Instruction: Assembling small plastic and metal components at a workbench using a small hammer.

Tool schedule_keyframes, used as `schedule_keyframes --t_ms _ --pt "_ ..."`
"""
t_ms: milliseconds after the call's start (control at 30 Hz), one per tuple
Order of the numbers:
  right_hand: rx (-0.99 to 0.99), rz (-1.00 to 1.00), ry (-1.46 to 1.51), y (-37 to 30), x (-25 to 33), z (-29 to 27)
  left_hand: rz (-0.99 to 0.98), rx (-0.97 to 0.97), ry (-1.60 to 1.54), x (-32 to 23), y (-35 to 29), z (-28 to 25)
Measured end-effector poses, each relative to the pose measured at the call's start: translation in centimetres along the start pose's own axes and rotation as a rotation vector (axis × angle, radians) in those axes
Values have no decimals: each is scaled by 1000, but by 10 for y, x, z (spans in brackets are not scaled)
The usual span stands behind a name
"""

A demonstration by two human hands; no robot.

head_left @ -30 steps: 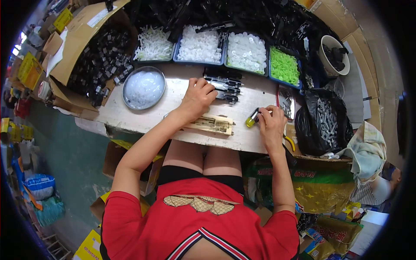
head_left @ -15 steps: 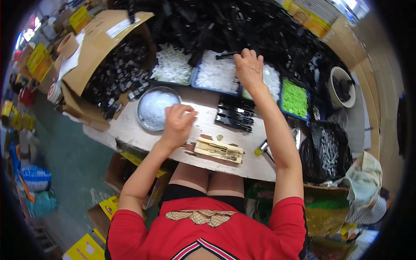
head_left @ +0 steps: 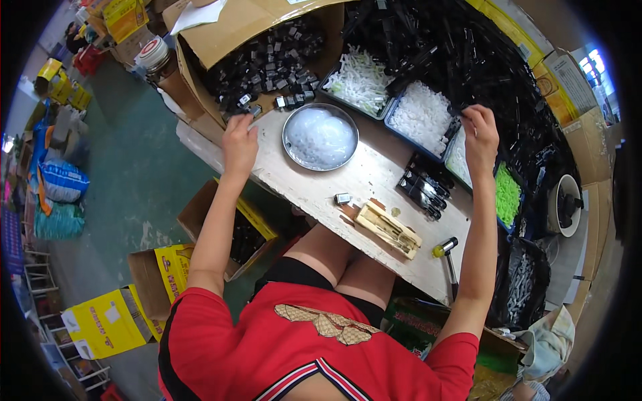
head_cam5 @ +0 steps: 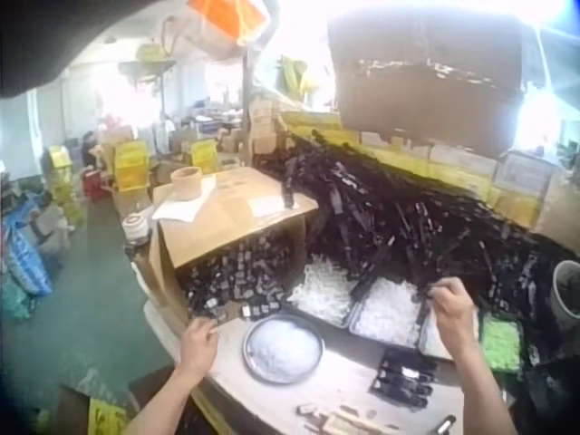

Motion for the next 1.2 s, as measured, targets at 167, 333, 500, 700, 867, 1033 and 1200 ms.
schedule_keyframes --t_ms 167,333,500,700,867,1033,1200 --pt "207 -39 204 -68 53 -17 31 104 122 -23 19 15" --pt "436 -116 281 -148 103 -28 -25 444 -424 -79 -33 19" --pt "572 -88 356 -175 111 -26 177 697 -391 -123 -86 40" --pt "529 -136 182 -166 119 -11 344 729 -169 -135 -99 56" --pt "542 -103 139 -166 120 -3 94 781 -367 -121 -91 52" --pt "671 -154 -90 -181 125 13 -61 787 -633 -128 -93 48" --pt "563 -143 -156 -180 128 8 43 868 -617 -148 -95 52"
Point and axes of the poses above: each hand's wrist, its own y-axis towards the middle knuckle, its own z-axis out of the palm, x = y × z, the point moved 6 cm from there along y, towards the middle knuckle, and after that the axes turned 3 degrees about -z, right-handed, at the moved point
